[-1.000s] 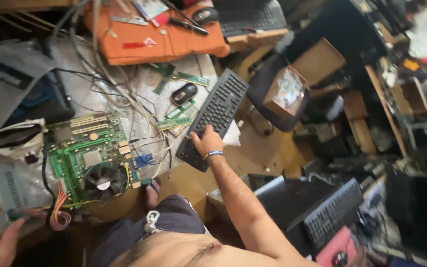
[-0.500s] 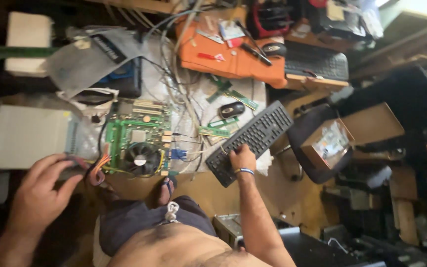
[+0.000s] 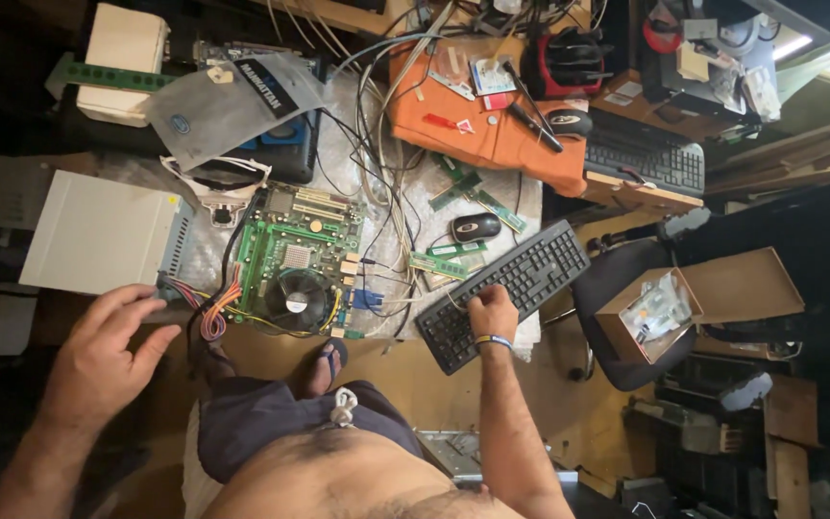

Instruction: Assembling computer components by installing RAM modules and connecting power cables to the motherboard

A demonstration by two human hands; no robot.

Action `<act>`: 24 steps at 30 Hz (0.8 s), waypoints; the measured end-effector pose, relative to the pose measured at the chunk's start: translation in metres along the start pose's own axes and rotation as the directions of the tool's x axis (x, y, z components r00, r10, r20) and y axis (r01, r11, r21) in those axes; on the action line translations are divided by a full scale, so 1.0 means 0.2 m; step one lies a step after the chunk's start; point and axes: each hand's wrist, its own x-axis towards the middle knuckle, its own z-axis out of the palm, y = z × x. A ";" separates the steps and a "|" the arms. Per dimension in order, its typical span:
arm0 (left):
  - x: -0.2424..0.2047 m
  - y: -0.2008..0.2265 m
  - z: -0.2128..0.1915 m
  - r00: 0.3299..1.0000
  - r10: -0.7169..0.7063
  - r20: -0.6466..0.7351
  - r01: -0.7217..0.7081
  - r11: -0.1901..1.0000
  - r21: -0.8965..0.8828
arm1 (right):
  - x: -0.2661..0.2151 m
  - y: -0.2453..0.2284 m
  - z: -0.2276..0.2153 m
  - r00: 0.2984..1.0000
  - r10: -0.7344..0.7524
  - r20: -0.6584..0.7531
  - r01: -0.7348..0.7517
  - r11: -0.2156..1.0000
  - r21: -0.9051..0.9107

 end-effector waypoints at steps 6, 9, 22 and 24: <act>0.01 0.02 -0.02 1.000 0.019 -0.012 -0.019 1.000 0.012 | -0.03 -0.05 -0.05 0.999 0.046 0.023 -0.047 0.999 0.013; 0.04 -0.02 -0.04 1.000 0.014 0.000 -0.014 1.000 0.004 | -0.03 -0.05 -0.05 0.993 0.095 0.067 -0.092 0.995 -0.034; 0.41 -0.47 -0.04 0.983 0.163 -0.084 -0.162 0.987 0.018 | -0.53 -0.16 -0.15 0.993 0.119 -0.008 -0.118 0.990 0.078; 0.47 -0.57 0.05 0.982 0.174 -0.072 -0.171 0.984 0.057 | -0.58 -0.02 -0.08 0.994 0.074 -0.075 -0.073 0.997 0.011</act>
